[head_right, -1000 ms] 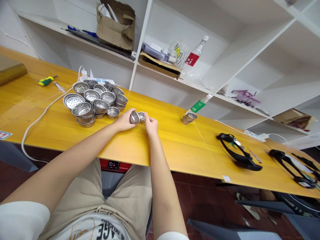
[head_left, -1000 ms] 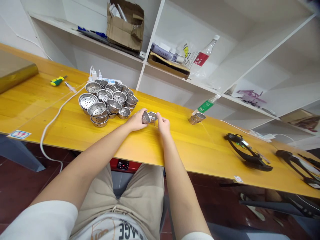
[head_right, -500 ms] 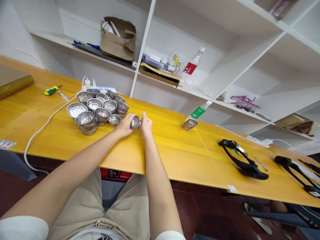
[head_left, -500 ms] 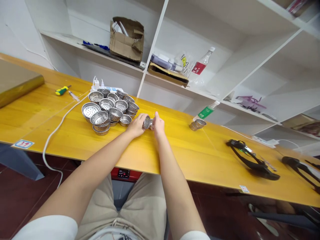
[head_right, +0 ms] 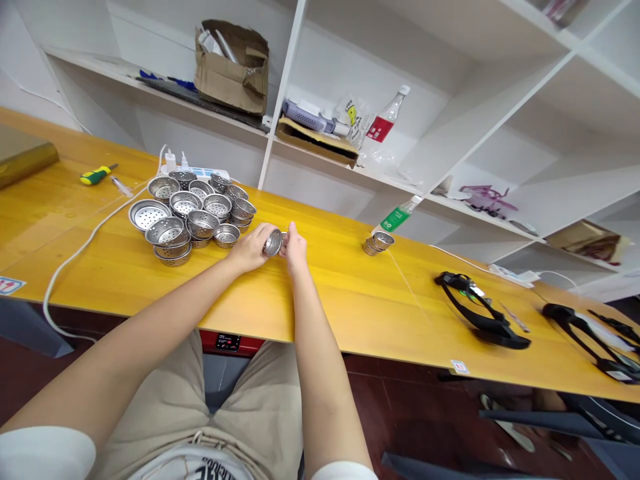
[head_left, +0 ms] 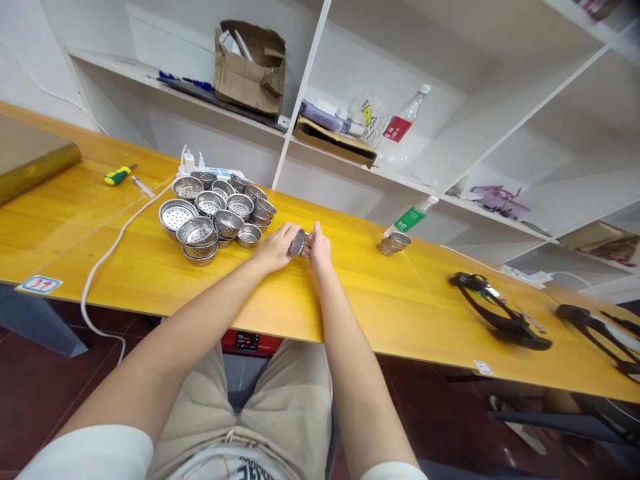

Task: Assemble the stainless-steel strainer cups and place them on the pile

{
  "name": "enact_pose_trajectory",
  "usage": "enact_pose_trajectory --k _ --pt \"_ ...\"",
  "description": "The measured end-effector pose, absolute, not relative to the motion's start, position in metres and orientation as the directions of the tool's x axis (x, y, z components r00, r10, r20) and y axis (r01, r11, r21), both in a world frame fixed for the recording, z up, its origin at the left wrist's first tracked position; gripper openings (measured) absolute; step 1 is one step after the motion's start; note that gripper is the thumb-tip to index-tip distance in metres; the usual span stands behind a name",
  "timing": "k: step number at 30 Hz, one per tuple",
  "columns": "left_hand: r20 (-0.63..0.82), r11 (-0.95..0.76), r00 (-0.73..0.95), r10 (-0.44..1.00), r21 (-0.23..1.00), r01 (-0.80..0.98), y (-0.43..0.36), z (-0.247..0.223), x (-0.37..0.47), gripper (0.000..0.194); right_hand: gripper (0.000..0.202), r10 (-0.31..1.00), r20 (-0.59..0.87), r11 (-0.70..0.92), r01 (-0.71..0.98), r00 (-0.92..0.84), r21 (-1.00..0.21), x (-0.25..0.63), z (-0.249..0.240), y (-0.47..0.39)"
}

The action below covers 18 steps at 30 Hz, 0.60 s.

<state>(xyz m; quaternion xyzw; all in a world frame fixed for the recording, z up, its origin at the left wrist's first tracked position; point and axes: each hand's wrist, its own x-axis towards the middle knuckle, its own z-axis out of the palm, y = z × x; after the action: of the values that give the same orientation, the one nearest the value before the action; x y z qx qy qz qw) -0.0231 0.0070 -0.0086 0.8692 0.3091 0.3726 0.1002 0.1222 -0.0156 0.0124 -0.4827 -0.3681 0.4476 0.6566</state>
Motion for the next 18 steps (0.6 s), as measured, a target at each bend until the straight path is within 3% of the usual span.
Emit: enact_pose_trajectory --k 11,14,18 --pt "0.589 -0.784 0.517 0.621 0.456 0.422 0.01 -0.013 -0.021 0.056 0.067 0.939 0.08 0.133 -0.138 0.335 -0.981 0.119 0.009 -0.017" --pt "0.59 -0.748 0.465 0.66 0.575 0.331 0.015 -0.018 -0.017 0.061 0.068 0.936 0.097 0.143 -0.115 0.338 -0.983 0.117 0.009 -0.017" --pt "0.48 -0.578 0.415 0.773 0.803 0.146 0.023 -0.022 -0.012 0.067 0.066 0.928 0.102 0.137 -0.076 0.357 -0.988 0.116 0.008 -0.017"
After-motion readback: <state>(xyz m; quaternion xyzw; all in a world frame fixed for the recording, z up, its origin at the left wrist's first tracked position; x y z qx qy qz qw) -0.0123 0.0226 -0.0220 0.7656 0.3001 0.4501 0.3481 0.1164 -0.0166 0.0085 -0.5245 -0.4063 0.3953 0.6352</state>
